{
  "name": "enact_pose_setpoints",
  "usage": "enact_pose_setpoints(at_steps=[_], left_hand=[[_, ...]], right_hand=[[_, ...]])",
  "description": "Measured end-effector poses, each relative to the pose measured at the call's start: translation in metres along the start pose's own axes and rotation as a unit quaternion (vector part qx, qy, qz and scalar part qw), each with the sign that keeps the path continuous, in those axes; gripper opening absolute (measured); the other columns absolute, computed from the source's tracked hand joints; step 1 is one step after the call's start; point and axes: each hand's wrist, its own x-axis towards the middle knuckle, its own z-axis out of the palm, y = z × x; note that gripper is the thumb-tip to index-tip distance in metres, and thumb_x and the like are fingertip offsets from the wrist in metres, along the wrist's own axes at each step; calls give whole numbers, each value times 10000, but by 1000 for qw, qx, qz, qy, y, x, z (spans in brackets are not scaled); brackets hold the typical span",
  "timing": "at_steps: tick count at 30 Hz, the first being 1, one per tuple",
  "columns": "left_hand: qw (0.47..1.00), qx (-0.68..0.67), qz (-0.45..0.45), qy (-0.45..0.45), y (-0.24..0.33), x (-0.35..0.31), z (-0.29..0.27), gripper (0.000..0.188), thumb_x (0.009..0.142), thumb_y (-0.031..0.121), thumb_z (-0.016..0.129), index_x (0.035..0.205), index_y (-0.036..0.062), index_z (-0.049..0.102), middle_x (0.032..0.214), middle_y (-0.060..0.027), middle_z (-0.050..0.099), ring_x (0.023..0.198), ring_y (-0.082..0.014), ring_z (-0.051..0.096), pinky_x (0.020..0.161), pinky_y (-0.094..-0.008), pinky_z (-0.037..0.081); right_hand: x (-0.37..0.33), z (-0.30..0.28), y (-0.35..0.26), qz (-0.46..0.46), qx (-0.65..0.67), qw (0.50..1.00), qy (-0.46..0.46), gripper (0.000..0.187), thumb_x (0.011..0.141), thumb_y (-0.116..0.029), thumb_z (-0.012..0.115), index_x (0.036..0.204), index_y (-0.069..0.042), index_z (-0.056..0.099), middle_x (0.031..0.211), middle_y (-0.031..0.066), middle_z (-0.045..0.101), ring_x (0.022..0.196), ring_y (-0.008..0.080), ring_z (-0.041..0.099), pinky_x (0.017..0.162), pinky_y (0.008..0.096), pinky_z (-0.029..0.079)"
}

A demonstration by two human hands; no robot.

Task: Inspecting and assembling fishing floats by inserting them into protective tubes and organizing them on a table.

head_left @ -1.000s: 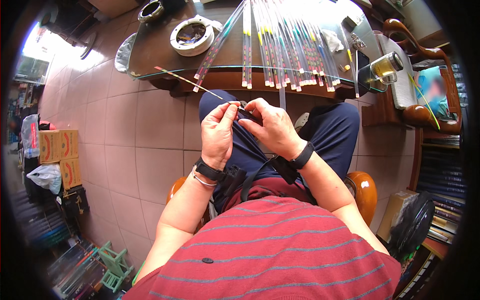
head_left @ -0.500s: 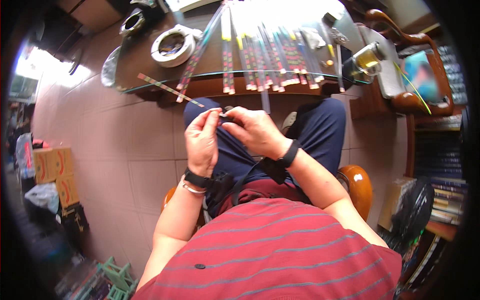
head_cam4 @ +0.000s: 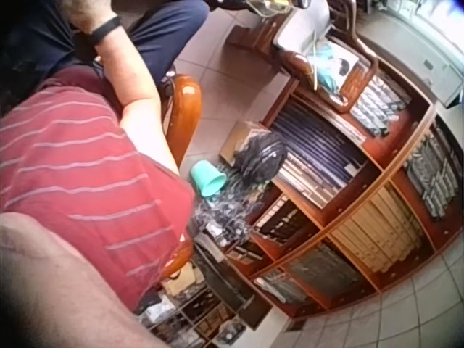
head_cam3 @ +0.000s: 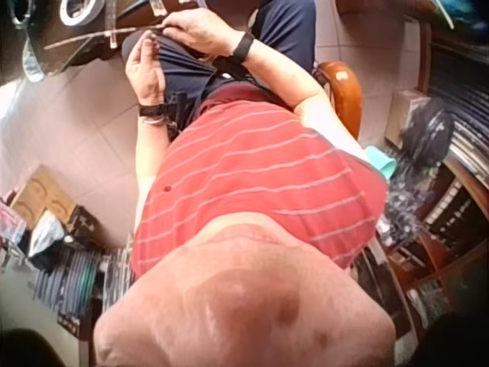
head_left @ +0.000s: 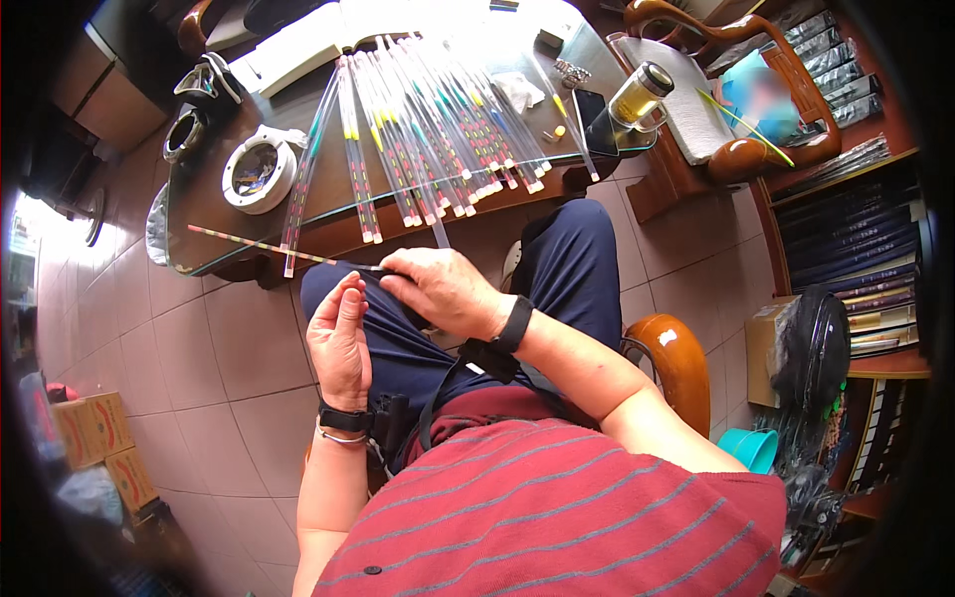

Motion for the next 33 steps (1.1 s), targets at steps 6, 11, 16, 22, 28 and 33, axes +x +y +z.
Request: enact_pose_setpoints(at_steps=[6, 11, 16, 22, 28, 33], left_hand=[[999, -3, -17, -32, -4, -2, 4, 262, 897, 67, 665, 1142, -19, 640, 1041, -66, 673, 915, -105, 605, 820, -221, 476], [1000, 19, -18, -14, -7, -2, 0, 202, 894, 41, 660, 1089, -8, 671, 970, -55, 692, 830, -91, 617, 751, -206, 492], [999, 25, -36, 14, -1, -1, 2, 151, 908, 85, 652, 1039, 17, 687, 908, -36, 700, 785, -85, 631, 738, -203, 510], [987, 133, 80, -31, -1, -7, 1, 134, 892, 92, 682, 991, 2, 695, 891, -34, 693, 791, -81, 614, 737, -199, 473], [994, 109, 21, 13, 0, -4, 4, 175, 881, 80, 697, 1036, -2, 691, 884, -5, 675, 776, -58, 578, 716, -188, 459], [991, 129, 36, 8, -4, 0, -3, 153, 908, 107, 669, 1021, 9, 701, 863, 4, 673, 742, -53, 567, 679, -192, 454]], right_hand=[[-1, -11, -1, -51, -80, 996, -4, 192, 881, -199, 606, 1011, -58, 613, 890, 131, 653, 841, 320, 647, 711, 410, 523], [-6, 2, 1, -85, -151, 985, -16, 146, 862, -177, 611, 982, -97, 586, 825, 78, 624, 804, 263, 650, 659, 374, 533], [-2, 1, 0, -85, -177, 980, -7, 210, 838, -127, 636, 1044, -97, 609, 834, 61, 633, 786, 250, 653, 650, 359, 539], [9, -11, 3, -74, -263, 962, 19, 286, 842, -114, 555, 1118, -69, 614, 780, 72, 586, 741, 246, 623, 681, 353, 502], [4, -3, -1, -95, -246, 965, -15, 252, 847, -109, 548, 1090, -66, 600, 782, 76, 588, 743, 252, 622, 673, 356, 499], [2, 11, -5, -129, -227, 965, -26, 261, 832, -140, 639, 1083, -77, 608, 794, 61, 616, 730, 236, 634, 651, 353, 511]])
